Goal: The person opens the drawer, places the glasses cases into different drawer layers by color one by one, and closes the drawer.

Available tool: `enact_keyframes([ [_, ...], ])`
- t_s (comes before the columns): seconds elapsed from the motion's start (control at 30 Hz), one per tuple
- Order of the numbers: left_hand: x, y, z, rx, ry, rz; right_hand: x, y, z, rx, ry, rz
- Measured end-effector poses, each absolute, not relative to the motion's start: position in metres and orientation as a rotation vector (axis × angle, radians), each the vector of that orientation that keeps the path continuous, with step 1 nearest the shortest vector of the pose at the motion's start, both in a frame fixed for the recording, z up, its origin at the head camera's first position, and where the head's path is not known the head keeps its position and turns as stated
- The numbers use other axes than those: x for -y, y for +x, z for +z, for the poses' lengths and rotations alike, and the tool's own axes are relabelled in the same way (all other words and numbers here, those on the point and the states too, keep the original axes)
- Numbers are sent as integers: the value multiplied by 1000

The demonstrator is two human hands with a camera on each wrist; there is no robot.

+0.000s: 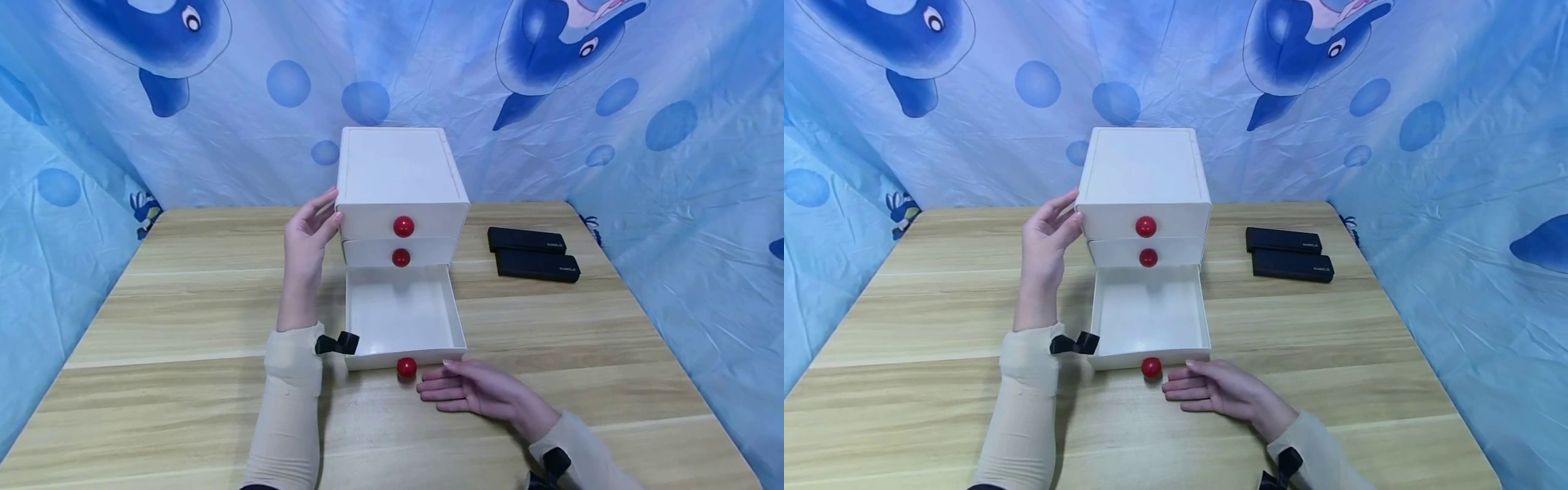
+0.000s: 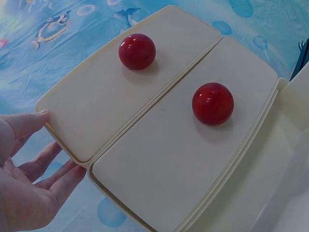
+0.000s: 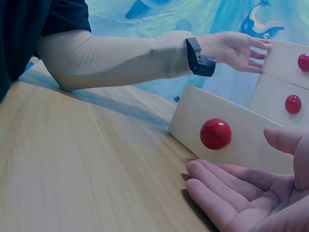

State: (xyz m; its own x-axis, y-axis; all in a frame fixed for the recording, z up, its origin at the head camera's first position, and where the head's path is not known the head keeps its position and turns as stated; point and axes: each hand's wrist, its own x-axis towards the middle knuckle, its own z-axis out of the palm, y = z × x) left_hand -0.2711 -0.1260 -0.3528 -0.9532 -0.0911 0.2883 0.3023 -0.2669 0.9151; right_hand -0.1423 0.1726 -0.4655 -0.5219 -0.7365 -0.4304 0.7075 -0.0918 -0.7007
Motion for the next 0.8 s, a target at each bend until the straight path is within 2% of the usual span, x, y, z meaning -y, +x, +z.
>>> enact_keyframes([
  [0.8, 126, -270, -350, 1741, -251, -2300, -220, -142, -463, -1178, -26, -1893],
])
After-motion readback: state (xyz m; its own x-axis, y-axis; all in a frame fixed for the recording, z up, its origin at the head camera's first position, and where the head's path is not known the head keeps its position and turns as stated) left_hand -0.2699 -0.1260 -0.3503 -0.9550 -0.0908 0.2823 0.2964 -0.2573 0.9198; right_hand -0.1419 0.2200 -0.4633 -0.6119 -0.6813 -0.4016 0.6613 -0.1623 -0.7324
